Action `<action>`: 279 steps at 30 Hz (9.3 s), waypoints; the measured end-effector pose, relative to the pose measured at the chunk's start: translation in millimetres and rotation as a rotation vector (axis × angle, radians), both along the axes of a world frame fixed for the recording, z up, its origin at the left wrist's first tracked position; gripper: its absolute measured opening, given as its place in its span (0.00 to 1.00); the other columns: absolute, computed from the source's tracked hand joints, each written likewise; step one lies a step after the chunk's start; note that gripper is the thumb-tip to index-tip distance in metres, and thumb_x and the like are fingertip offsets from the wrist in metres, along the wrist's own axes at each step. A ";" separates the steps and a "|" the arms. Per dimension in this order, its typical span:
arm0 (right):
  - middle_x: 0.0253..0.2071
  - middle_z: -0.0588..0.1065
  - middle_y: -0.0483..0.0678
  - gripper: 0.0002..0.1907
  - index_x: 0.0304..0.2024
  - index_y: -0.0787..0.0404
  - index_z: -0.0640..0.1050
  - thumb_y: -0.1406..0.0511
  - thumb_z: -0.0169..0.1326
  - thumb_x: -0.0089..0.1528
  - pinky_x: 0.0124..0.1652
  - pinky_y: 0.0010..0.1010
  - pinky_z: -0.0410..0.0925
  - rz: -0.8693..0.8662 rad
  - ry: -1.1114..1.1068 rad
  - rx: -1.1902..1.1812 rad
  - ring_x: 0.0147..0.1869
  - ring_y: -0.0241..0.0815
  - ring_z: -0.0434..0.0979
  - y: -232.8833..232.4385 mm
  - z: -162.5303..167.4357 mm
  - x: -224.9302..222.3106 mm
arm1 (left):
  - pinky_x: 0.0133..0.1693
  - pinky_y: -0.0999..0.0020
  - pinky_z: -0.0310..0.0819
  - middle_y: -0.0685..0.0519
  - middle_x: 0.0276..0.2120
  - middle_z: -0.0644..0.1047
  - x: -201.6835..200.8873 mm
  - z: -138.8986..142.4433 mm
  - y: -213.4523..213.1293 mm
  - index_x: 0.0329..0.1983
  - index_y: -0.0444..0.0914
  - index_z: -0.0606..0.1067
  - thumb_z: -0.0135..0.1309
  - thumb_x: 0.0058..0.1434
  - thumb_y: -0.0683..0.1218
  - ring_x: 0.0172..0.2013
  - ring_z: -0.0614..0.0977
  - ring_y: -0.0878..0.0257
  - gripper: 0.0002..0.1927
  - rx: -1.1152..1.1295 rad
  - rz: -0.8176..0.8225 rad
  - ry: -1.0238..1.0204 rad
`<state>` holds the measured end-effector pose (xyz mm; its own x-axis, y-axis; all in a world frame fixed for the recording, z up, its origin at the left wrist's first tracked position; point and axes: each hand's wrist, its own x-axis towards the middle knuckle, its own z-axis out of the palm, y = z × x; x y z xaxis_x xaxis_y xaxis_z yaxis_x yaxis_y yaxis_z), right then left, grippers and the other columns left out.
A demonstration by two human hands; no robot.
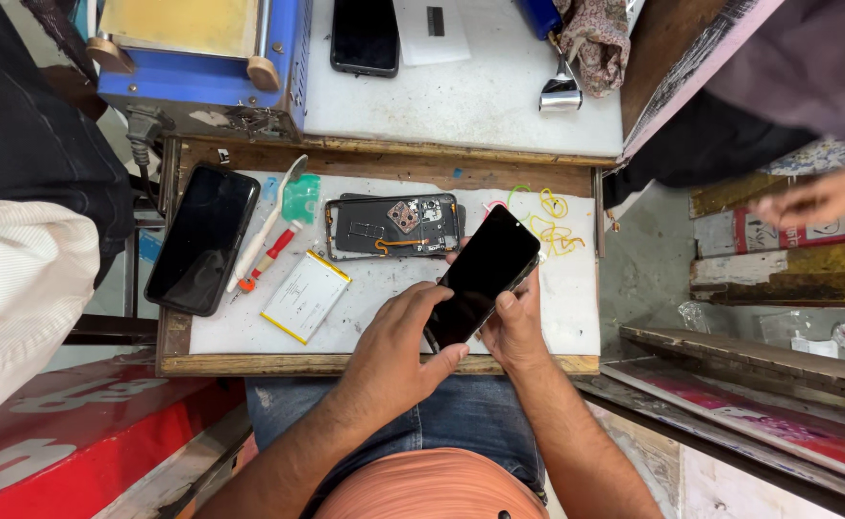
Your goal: The person disassembles a smartphone, removes the battery and internal components, then reassembles the device by reconnecting the battery and placing the back cover. The person handles the phone, battery, and internal components throughout the process.
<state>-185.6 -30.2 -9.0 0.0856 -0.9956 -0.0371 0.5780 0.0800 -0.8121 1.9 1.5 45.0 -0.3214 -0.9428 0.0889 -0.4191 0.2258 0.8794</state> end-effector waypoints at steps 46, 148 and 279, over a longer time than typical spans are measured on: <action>0.53 0.78 0.53 0.16 0.61 0.66 0.71 0.69 0.51 0.71 0.54 0.38 0.77 -0.113 -0.189 0.129 0.54 0.44 0.82 -15.9 -17.8 -11.9 | 0.33 0.75 0.77 0.55 0.31 0.78 29.1 -68.8 -13.5 0.48 0.29 0.76 0.57 0.68 0.43 0.30 0.78 0.73 0.12 0.390 0.301 0.643; 0.63 0.72 0.61 0.42 0.72 0.59 0.63 0.38 0.32 0.69 0.62 0.47 0.69 0.128 -0.246 0.312 0.63 0.54 0.74 -10.3 -10.1 9.5 | 0.49 0.57 0.73 0.50 0.44 0.74 -13.2 -29.4 -31.5 0.47 0.39 0.81 0.66 0.57 0.43 0.47 0.76 0.53 0.14 -0.417 0.191 -0.098; 0.64 0.69 0.58 0.30 0.71 0.51 0.61 0.45 0.36 0.72 0.56 0.57 0.73 -0.247 -0.123 0.063 0.61 0.53 0.74 -6.4 -4.3 13.2 | 0.33 0.68 0.79 0.49 0.39 0.77 0.0 -32.0 13.7 0.57 0.36 0.73 0.59 0.60 0.40 0.33 0.82 0.60 0.21 0.168 0.178 0.071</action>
